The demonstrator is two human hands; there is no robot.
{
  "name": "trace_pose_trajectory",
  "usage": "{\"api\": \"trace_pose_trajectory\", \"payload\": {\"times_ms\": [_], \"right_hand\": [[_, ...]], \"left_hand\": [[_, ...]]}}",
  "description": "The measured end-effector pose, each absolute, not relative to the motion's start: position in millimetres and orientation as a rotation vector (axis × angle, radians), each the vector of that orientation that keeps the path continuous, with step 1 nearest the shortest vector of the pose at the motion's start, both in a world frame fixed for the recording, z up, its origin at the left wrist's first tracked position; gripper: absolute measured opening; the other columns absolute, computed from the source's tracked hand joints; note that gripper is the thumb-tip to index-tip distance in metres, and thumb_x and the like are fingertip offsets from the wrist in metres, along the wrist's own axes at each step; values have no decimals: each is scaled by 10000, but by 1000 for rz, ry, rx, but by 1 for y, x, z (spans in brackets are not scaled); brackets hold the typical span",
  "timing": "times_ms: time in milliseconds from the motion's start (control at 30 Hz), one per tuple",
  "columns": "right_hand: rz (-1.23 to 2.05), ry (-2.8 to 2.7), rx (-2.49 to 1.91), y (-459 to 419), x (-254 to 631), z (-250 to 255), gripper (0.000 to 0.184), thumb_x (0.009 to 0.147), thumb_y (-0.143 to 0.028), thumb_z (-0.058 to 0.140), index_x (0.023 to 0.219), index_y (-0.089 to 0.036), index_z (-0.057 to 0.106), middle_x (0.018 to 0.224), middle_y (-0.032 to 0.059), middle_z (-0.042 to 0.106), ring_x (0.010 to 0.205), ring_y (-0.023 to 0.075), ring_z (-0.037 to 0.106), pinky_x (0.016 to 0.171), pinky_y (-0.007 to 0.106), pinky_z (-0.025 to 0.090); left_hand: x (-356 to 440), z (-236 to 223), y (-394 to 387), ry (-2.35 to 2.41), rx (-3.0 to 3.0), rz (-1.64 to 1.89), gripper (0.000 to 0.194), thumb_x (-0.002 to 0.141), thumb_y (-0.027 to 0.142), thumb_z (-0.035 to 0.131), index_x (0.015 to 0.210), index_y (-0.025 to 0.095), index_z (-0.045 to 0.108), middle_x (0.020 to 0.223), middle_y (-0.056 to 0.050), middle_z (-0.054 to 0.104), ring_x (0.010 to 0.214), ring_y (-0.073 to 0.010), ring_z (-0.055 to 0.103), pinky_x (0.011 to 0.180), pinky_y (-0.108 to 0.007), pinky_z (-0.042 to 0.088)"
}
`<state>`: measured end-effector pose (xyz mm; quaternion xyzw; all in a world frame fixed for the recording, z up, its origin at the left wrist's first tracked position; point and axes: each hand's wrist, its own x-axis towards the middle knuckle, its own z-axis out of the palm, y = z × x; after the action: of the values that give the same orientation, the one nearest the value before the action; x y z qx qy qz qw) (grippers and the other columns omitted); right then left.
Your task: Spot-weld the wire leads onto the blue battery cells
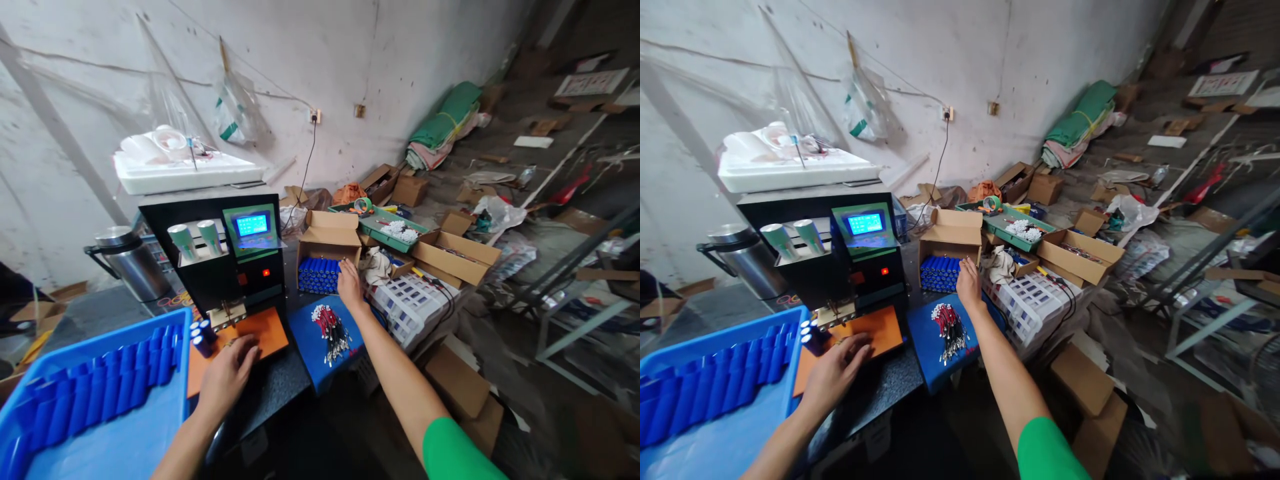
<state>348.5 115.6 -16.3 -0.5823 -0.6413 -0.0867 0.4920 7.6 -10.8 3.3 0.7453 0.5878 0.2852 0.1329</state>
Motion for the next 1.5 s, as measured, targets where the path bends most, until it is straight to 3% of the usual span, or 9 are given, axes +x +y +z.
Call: {"api": "trace_pose_trajectory", "payload": {"times_ms": [133,267,400,600,800,967,1200,1500], "right_hand": [[-184,-1457,-1311,83,352,-17,371,907,-175,395,1172,-142,653,1182,139,663,1174,223,564,1034,405,432],[191,-1469,-1605,64,353,-28,253,857,-230,489,927,-174,725,912,90,736,883,213,669,832,314,505],[530,-1572,-1833,67,347,-38,171,792,-213,564,729,-185,721,771,41,738,773,183,674,676,224,463],[600,-1621,-1975,81,330,-39,221,743,-274,640,547,-173,658,580,34,664,626,167,625,566,220,374],[629,-1400,-1917,87,328,-47,162,658,-244,662,515,-174,632,524,12,623,575,146,578,546,220,352],[645,-1313,-1768,84,335,-46,248,715,-388,605,647,-161,678,583,-3,644,580,134,565,545,213,392],[816,-980,-1256,77,334,-10,350,635,-486,703,710,-152,637,498,-67,485,446,77,399,413,187,304],[831,-875,-976,68,314,27,321,674,-451,724,743,-164,598,542,-68,495,455,59,427,429,185,347]], "left_hand": [[9,5,-11,1695,2162,810,356,882,459,442,1064,227,641,1011,-37,737,888,-210,692,755,-281,507],[12,5,-11,1694,2173,803,351,878,457,446,1053,227,646,1013,-39,735,903,-215,685,752,-285,497],[12,6,-11,1694,2175,811,358,873,463,449,1046,227,655,1008,-33,734,896,-210,682,759,-284,498],[12,9,-12,1688,2195,812,355,875,453,439,1035,227,661,989,-32,733,875,-207,680,746,-279,498],[13,9,-13,1694,2164,789,354,874,452,436,1044,227,651,992,-30,733,889,-213,677,748,-284,489],[14,9,-15,1693,2156,801,360,870,452,441,1063,228,647,981,-38,737,884,-225,675,759,-303,488],[15,10,-15,1690,2153,807,341,870,439,445,1054,234,646,1014,-34,727,909,-219,671,754,-292,484],[16,8,-17,1631,2112,905,368,867,467,464,1056,216,656,916,-36,733,798,-205,666,726,-297,503]]}}
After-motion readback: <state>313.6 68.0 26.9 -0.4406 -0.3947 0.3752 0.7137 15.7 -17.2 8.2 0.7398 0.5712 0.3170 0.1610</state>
